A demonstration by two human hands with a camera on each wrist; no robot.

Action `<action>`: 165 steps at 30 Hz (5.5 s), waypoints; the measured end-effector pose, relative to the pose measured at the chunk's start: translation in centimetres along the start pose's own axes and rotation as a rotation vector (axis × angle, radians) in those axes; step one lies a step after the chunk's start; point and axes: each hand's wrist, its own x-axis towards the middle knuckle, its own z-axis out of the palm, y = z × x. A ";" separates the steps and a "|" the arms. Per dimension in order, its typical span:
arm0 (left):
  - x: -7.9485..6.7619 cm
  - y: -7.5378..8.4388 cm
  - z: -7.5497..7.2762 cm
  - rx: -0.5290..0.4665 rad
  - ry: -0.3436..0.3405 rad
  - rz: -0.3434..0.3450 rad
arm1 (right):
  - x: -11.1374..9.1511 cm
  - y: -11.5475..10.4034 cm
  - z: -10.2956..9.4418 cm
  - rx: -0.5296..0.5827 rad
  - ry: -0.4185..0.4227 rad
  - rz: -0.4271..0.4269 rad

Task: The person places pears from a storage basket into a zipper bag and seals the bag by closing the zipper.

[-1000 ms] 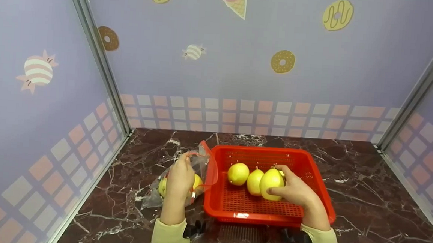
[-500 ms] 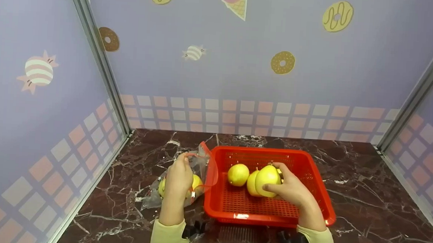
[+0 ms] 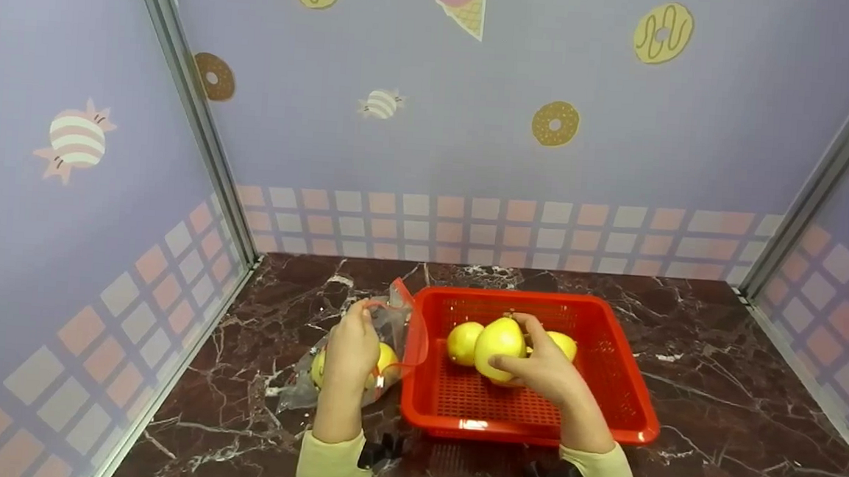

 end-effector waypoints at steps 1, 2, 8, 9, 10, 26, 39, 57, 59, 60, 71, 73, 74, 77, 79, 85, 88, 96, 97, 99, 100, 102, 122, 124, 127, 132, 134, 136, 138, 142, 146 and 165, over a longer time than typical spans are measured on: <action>0.0 0.0 0.0 0.001 0.001 -0.002 | 0.1 -0.2 0.4 0.025 -0.002 0.001; 0.0 0.0 0.0 0.002 0.000 -0.003 | 0.2 -0.5 0.8 0.039 -0.003 -0.002; 0.0 0.0 -0.2 -0.007 -0.018 -0.014 | 0.9 -2.7 3.3 0.040 0.014 -0.062; 0.0 0.0 -0.2 -0.010 -0.019 -0.016 | 1.1 -3.1 3.7 0.060 0.010 -0.076; 0.0 0.0 -0.2 -0.014 -0.021 -0.019 | 1.3 -3.6 4.2 0.083 0.006 -0.089; 0.0 0.1 -0.2 -0.016 -0.046 -0.056 | 4.4 -6.6 10.6 -0.040 0.055 -0.267; 0.1 0.0 0.1 -0.005 0.021 -0.033 | 4.6 -5.0 12.7 -0.178 -0.097 -0.250; -0.1 0.0 -0.1 0.017 0.054 -0.035 | 4.0 -6.1 11.7 -0.130 -0.068 -0.241; -0.2 0.0 -0.2 0.014 0.057 -0.028 | 4.0 -6.3 11.5 -0.161 -0.010 -0.239; -0.2 0.0 -0.1 0.011 0.058 -0.024 | 4.1 -6.3 11.4 -0.189 0.021 -0.230; -0.2 0.0 -0.1 -0.009 0.074 -0.006 | 5.1 -4.8 11.0 -0.541 -0.066 -0.067; -0.2 -0.1 -0.1 -0.013 0.071 -0.011 | 5.3 -4.5 11.0 -0.607 -0.120 -0.066; -0.2 -0.1 -0.1 -0.011 0.071 -0.011 | 5.4 -4.4 11.0 -0.635 -0.135 -0.071; -0.2 -0.2 -0.1 -0.004 0.081 -0.017 | 5.6 -4.3 11.0 -0.666 -0.153 -0.071; -0.1 -0.3 -0.2 0.004 0.102 -0.025 | 5.6 -4.5 11.0 -0.642 -0.152 -0.060; 0.3 -0.6 -1.4 -0.007 0.175 -0.065 | 5.4 -6.0 11.1 -0.539 -0.125 -0.086; 1.2 -0.4 -2.8 -0.009 0.189 -0.090 | 5.4 -7.5 11.3 -0.499 -0.094 -0.135; 4.6 -0.1 -8.7 0.042 0.183 -0.185 | 6.0 -12.9 11.7 -0.349 -0.045 -0.247; 4.9 -0.1 -9.4 0.042 0.185 -0.206 | 6.1 -13.4 11.6 -0.322 -0.024 -0.259; 5.4 -0.1 -10.8 0.028 0.204 -0.233 | 6.3 -14.2 11.6 -0.275 0.024 -0.281; 5.5 0.0 -11.3 0.018 0.212 -0.247 | 6.3 -14.4 11.6 -0.254 0.048 -0.289; 5.8 0.2 -11.9 0.018 0.227 -0.255 | 6.5 -14.5 11.6 -0.238 0.090 -0.305; 4.0 3.7 -5.5 0.365 -0.009 -0.119 | 8.4 -6.9 9.2 -0.458 -0.110 -0.043; 4.3 4.1 -5.2 0.394 -0.049 -0.103 | 8.4 -6.5 8.8 -0.509 -0.133 -0.030; 4.5 4.3 -4.7 0.431 -0.077 -0.085 | 8.4 -6.0 8.2 -0.624 -0.188 -0.002; 3.9 4.3 -3.7 0.427 -0.024 -0.079 | 8.5 -5.6 7.8 -0.703 -0.261 0.061; 3.5 4.1 -3.3 0.413 -0.002 -0.067 | 8.7 -5.5 8.0 -0.690 -0.228 0.053; 3.1 4.0 -3.2 0.409 0.010 -0.044 | 8.9 -5.6 8.2 -0.658 -0.178 0.027; 2.8 3.9 -3.2 0.403 0.005 -0.025 | 9.1 -5.7 8.5 -0.651 -0.120 -0.009; 2.9 3.8 -4.0 0.376 0.008 -0.037 | 9.5 -5.9 8.5 -0.679 -0.062 -0.036; 3.3 3.7 -4.8 0.352 0.047 -0.086 | 9.5 -6.1 8.0 -0.690 -0.031 -0.034; 1.0 2.7 -3.1 0.213 0.059 0.003 | 9.1 -5.3 5.6 -0.582 -0.139 -0.066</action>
